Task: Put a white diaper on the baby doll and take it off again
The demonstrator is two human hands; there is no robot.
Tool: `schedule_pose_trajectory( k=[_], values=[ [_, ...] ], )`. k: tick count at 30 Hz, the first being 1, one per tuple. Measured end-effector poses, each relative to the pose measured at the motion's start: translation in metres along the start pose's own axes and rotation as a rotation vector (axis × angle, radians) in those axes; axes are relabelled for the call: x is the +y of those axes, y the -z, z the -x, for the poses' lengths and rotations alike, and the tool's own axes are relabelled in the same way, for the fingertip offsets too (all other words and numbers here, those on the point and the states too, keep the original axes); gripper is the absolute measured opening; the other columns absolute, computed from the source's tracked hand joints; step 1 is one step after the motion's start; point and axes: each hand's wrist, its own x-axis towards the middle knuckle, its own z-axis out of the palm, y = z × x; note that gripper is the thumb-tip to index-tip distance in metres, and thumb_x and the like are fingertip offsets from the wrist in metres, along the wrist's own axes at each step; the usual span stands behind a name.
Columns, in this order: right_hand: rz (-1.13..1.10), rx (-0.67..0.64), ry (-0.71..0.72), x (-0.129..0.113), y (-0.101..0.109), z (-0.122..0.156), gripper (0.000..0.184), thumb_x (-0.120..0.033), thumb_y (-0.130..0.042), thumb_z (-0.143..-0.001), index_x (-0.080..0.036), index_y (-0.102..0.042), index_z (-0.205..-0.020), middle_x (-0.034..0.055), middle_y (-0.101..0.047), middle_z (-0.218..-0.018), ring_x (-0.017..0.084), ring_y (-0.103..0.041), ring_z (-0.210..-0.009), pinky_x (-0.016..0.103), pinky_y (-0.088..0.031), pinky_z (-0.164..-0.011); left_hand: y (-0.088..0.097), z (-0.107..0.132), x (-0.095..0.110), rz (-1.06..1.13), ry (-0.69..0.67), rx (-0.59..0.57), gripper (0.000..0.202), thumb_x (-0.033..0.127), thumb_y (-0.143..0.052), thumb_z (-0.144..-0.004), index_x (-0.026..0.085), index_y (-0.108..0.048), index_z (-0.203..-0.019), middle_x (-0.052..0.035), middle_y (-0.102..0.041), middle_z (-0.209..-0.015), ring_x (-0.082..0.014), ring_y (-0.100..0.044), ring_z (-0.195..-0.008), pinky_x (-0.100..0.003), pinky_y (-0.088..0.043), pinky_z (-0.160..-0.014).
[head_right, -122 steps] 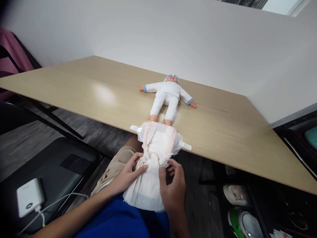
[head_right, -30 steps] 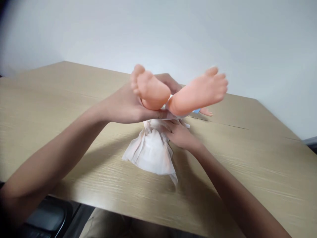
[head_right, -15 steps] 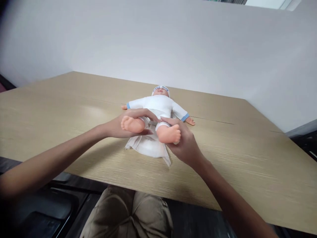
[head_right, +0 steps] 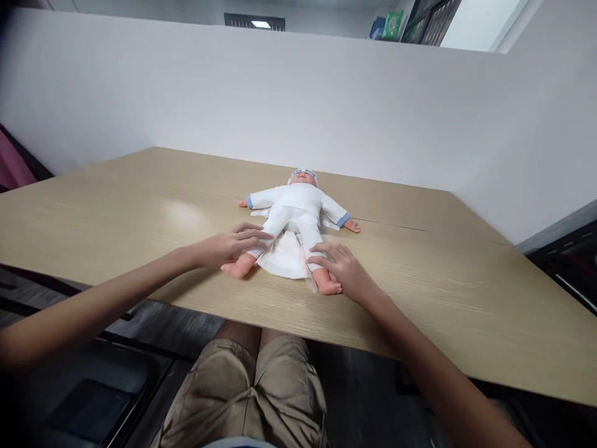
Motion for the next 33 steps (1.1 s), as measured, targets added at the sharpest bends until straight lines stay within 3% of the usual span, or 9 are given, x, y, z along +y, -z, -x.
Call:
schedule_pose_trajectory(
  k=[6, 9, 12, 15, 18, 21, 27, 30, 33],
  values=[
    [-0.172, -0.009, -0.061, -0.003, 0.018, -0.005, 0.057, -0.004, -0.048, -0.098, -0.031, -0.080, -0.136, 0.0090, -0.074, -0.148, 0.027, -0.067, -0.142, 0.052, -0.057, -0.119, 0.010, -0.005, 0.001, -0.041, 0.008, -0.044, 0.078, -0.003, -0.059, -0.078, 0.029, -0.066, -0.150, -0.0042, -0.056, -0.171, -0.0339, -0.046, -0.155, -0.055, -0.045, -0.128],
    [-0.269, -0.026, -0.116, -0.007, 0.028, -0.010, 0.054, -0.010, -0.040, -0.105, -0.031, -0.082, -0.132, 0.0068, -0.077, -0.143, 0.025, -0.071, -0.136, 0.051, -0.059, -0.117, 0.016, -0.009, 0.009, 0.032, 0.069, -0.044, 0.063, 0.002, -0.055, -0.090, 0.030, -0.072, -0.144, -0.0036, -0.061, -0.166, -0.0309, -0.052, -0.149, -0.050, -0.048, -0.124],
    [-0.198, -0.032, -0.175, -0.024, 0.028, -0.013, 0.036, -0.031, -0.052, -0.111, -0.027, -0.077, -0.138, 0.0111, -0.076, -0.143, 0.030, -0.070, -0.137, 0.054, -0.058, -0.117, 0.015, -0.013, 0.026, 0.024, 0.144, -0.027, 0.036, 0.028, -0.063, -0.102, 0.027, -0.074, -0.137, -0.0077, -0.062, -0.163, -0.0364, -0.052, -0.146, -0.056, -0.046, -0.124],
    [0.016, -0.044, -0.197, -0.046, 0.014, -0.013, 0.053, -0.051, -0.073, -0.102, -0.020, -0.070, -0.145, 0.0198, -0.070, -0.147, 0.040, -0.064, -0.142, 0.062, -0.055, -0.118, 0.004, -0.017, 0.043, -0.063, 0.203, -0.010, 0.047, 0.053, -0.076, -0.097, 0.023, -0.071, -0.133, -0.0136, -0.056, -0.166, -0.0440, -0.044, -0.151, -0.063, -0.043, -0.124],
    [0.150, -0.023, -0.223, -0.060, -0.003, -0.012, 0.044, -0.041, -0.069, -0.104, -0.019, -0.071, -0.142, 0.0222, -0.070, -0.144, 0.042, -0.062, -0.142, 0.061, -0.056, -0.115, -0.007, -0.021, 0.053, -0.143, 0.264, 0.017, 0.038, 0.048, -0.073, -0.100, 0.021, -0.070, -0.127, -0.0155, -0.057, -0.162, -0.0434, -0.046, -0.149, -0.063, -0.044, -0.121],
    [0.192, 0.020, -0.268, -0.061, -0.010, -0.016, 0.030, -0.024, -0.056, -0.107, -0.023, -0.075, -0.130, 0.0181, -0.075, -0.132, 0.038, -0.068, -0.131, 0.054, -0.058, -0.108, -0.013, -0.027, 0.055, -0.185, 0.278, 0.075, 0.021, 0.038, -0.061, -0.109, 0.022, -0.072, -0.117, -0.0141, -0.064, -0.153, -0.0402, -0.051, -0.142, -0.060, -0.046, -0.117],
    [-0.010, 0.100, -0.423, -0.037, 0.014, -0.047, 0.026, -0.034, -0.052, -0.111, -0.025, -0.073, -0.097, 0.0074, -0.078, -0.092, 0.027, -0.069, -0.085, 0.038, -0.051, -0.075, 0.006, -0.049, 0.033, 0.015, 0.347, 0.263, 0.028, 0.037, -0.047, -0.116, 0.020, -0.069, -0.110, -0.0110, -0.076, -0.113, -0.0295, -0.066, -0.108, -0.046, -0.053, -0.098],
    [-0.171, 0.166, -0.498, -0.014, 0.032, -0.072, 0.028, -0.039, -0.053, -0.109, -0.025, -0.068, -0.090, 0.0032, -0.073, -0.082, 0.023, -0.063, -0.075, 0.035, -0.045, -0.070, 0.027, -0.070, 0.012, 0.093, 0.366, 0.348, 0.027, 0.038, -0.048, -0.116, 0.021, -0.065, -0.104, -0.0061, -0.075, -0.099, -0.0240, -0.068, -0.092, -0.038, -0.050, -0.085],
    [-0.220, 0.218, -0.545, 0.018, 0.043, -0.102, 0.031, -0.042, -0.053, -0.105, -0.024, -0.061, -0.081, 0.0003, -0.064, -0.073, 0.020, -0.055, -0.070, 0.033, -0.040, -0.067, 0.048, -0.098, -0.018, 0.088, 0.397, 0.368, 0.025, 0.041, -0.050, -0.113, 0.022, -0.064, -0.103, -0.0053, -0.075, -0.098, -0.0241, -0.067, -0.092, -0.036, -0.046, -0.082]
  ],
)
